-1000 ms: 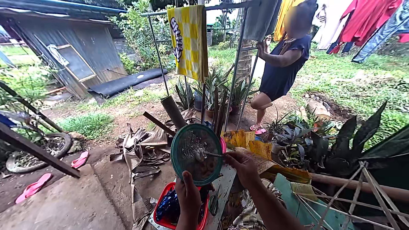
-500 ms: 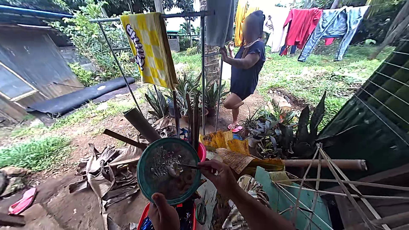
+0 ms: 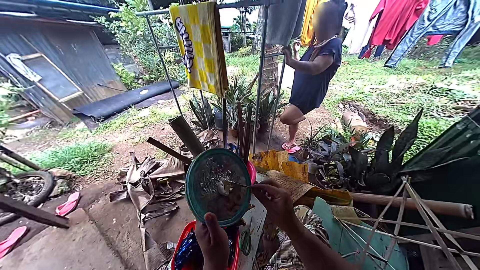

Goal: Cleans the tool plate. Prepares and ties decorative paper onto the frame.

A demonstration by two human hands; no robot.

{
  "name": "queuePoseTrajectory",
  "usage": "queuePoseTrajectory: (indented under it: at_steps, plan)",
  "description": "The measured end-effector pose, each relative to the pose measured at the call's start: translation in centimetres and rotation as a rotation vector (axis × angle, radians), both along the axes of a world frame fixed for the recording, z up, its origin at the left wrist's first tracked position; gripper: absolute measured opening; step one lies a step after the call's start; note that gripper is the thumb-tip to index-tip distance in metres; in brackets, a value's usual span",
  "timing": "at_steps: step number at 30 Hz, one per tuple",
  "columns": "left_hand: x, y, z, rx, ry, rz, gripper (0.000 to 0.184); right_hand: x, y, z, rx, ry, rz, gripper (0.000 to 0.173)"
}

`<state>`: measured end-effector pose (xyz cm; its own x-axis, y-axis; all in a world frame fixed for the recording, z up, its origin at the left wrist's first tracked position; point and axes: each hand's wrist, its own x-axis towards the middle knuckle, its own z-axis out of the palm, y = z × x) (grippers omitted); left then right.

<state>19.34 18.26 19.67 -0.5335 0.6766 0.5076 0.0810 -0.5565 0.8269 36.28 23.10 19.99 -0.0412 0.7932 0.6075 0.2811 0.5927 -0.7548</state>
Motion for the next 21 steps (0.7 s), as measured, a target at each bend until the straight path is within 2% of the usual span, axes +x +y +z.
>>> queuePoseTrajectory:
  at_steps: [5, 9, 14, 17, 21]
  plan:
    - [0.0, 0.1, -0.1, 0.005, -0.001, 0.007, 0.050, 0.4, 0.0, 0.4, -0.181, 0.060, 0.115, 0.022]
    - [-0.2, 0.2, -0.2, -0.006, -0.031, -0.006, 0.052, 0.4, -0.2, 0.8, -0.054, 0.150, 0.059, 0.018]
    - [-0.2, 0.1, -0.1, -0.001, -0.066, -0.021, 0.056, 0.9, 0.5, 0.6, 0.142, -0.033, -0.128, 0.019]
    - [0.0, -0.1, -0.1, -0.005, -0.060, -0.026, 0.056, 0.8, 0.8, 0.2, 0.163, -0.088, -0.158, 0.020]
    - [0.1, 0.0, -0.1, -0.027, -0.045, -0.010, 0.060, 0.5, 0.3, 0.5, 0.087, -0.079, -0.080, 0.021]
